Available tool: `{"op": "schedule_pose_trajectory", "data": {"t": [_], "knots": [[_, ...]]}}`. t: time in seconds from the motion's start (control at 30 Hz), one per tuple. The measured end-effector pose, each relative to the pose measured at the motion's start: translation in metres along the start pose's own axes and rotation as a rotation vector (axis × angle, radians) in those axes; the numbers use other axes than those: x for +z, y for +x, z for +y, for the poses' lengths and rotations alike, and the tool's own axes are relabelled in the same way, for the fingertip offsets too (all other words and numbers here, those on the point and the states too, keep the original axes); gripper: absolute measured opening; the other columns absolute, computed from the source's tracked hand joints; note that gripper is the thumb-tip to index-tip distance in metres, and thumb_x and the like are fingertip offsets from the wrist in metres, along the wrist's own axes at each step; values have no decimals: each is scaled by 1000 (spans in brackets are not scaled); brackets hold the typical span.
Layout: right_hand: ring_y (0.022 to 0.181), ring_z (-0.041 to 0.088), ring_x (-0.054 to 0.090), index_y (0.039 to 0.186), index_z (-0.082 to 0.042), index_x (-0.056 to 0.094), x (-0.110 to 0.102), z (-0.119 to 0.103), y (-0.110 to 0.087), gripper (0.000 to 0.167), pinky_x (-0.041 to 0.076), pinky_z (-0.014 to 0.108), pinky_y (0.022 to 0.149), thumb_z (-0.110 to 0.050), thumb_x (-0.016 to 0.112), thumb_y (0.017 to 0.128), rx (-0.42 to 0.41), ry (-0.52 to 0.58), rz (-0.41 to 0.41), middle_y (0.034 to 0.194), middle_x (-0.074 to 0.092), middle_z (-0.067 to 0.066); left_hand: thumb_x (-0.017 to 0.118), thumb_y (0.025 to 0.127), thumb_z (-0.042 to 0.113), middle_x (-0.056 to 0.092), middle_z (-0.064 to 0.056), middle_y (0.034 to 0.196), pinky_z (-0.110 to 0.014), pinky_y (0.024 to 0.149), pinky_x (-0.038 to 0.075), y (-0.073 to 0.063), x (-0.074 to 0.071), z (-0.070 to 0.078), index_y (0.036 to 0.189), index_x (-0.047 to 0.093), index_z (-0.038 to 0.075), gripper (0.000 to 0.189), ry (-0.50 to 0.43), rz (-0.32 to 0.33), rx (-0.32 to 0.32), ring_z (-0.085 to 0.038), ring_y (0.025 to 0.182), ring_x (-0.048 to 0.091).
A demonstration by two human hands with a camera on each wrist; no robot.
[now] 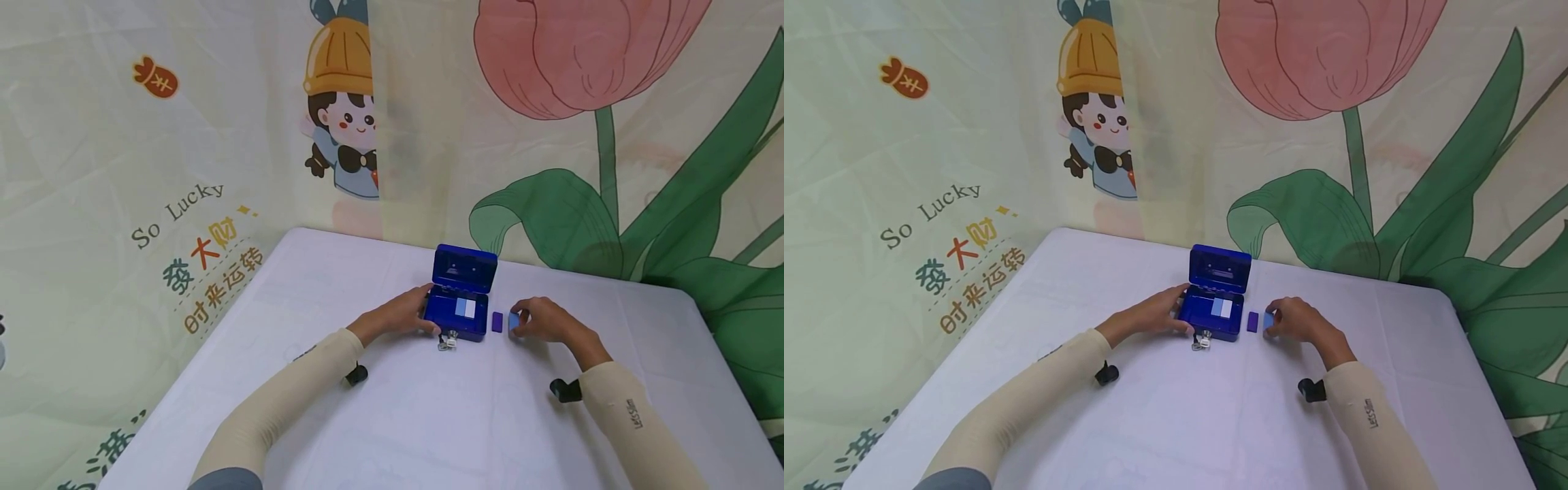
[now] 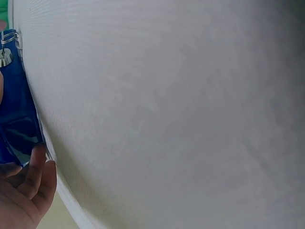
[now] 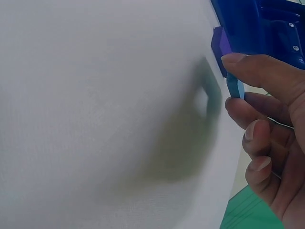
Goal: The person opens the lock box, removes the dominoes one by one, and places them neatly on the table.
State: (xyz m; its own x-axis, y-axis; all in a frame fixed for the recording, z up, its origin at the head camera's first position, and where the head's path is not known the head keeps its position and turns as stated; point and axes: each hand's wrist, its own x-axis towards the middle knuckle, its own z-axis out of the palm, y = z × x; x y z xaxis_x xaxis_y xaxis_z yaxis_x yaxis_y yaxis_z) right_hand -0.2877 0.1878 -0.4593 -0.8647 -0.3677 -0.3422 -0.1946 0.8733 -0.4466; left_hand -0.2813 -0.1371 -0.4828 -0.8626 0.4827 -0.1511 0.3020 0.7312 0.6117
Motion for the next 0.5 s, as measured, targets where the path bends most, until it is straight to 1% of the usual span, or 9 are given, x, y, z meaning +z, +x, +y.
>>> {"op": "schedule_pose_trajectory", "data": {"t": [0.13, 0.37, 0.5], "knots": [[87, 21, 59, 127, 1, 64, 2, 2, 1, 50, 55, 35, 78, -22, 81, 85, -3, -6, 1, 99, 68, 8, 81, 82, 47, 34, -11, 163, -46, 122, 29, -1, 0, 0, 162, 16, 13, 108, 2, 0, -9, -27, 150, 33], [87, 21, 58, 126, -1, 65, 6, 5, 4, 49, 55, 35, 79, -22, 81, 85, -7, -14, 3, 97, 67, 7, 82, 82, 47, 32, -11, 163, -46, 122, 29, 0, 1, 1, 162, 16, 12, 109, 1, 2, -29, -27, 151, 32], [87, 21, 58, 127, -2, 64, 9, 7, 6, 49, 55, 35, 79, -22, 82, 85, 4, -19, 4, 96, 67, 7, 82, 82, 45, 32, -12, 163, -46, 122, 29, -1, 0, 2, 162, 16, 12, 109, -1, 1, -33, -27, 150, 32]]}}
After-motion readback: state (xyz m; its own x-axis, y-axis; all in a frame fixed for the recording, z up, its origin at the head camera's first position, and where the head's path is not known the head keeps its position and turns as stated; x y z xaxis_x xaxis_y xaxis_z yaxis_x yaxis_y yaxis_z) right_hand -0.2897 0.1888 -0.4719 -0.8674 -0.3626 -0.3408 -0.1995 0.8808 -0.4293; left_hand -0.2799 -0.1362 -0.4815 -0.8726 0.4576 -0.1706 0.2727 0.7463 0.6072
